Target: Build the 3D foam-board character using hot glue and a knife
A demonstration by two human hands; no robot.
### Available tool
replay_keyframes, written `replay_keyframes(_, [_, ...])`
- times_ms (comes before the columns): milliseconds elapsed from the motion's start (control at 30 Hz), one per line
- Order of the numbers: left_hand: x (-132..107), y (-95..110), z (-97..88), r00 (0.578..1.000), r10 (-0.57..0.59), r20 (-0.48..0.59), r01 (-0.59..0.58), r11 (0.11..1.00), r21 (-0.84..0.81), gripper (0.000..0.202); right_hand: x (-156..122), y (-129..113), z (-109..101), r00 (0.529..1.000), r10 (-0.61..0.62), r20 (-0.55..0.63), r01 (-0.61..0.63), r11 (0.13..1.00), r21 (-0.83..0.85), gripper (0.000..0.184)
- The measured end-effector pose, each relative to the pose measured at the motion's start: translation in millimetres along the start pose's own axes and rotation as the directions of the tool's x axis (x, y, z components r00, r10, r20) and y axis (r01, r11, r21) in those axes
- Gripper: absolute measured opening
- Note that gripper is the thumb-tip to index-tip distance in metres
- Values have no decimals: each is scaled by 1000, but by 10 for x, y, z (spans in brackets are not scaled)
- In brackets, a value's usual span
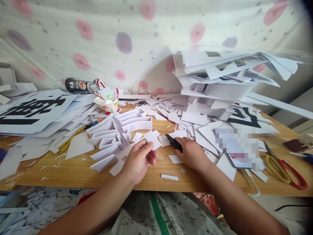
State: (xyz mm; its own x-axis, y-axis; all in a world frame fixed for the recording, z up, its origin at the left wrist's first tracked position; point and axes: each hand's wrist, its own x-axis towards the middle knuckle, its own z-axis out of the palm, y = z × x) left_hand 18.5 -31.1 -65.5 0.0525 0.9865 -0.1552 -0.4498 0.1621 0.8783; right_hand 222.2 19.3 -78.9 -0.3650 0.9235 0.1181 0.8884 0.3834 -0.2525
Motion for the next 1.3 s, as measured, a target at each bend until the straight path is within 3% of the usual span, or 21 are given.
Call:
replay_keyframes(100, [14, 39, 24, 1000, -6, -4, 6, 999, -37, 34, 76, -45, -123, 976, -63, -208, 107, 973, 206, 25])
replay_keyframes(200, [18, 72, 58, 1000, -9, -9, 8, 996, -91, 35, 171, -98, -269, 887, -214, -409, 372, 857, 357, 8])
replay_keyframes(267, [19, 84, 83, 1000, -10, 5, 11, 991, -132, 34, 225, -149, -291, 826, -339, -451, 516, 776, 362, 17])
replay_keyframes(333, [16, 84, 105, 1000, -26, 18, 29, 985, -169, 35, 254, -203, -241, 791, -415, -449, 580, 741, 338, 26])
replay_keyframes(567, [-15, 13, 145, 992, -129, 2, 126, 960, -251, 35, 202, -288, -41, 780, -443, -441, 563, 805, 189, 8])
replay_keyframes(1067, [-72, 5, 191, 985, -144, 100, 167, 943, -289, 27, 177, -262, -69, 808, -402, -429, 512, 841, 176, 18])
replay_keyframes(1300, [-116, 24, 212, 956, -270, 118, 294, 906, -306, 43, 180, -272, -53, 799, -411, -438, 505, 855, 118, 20])
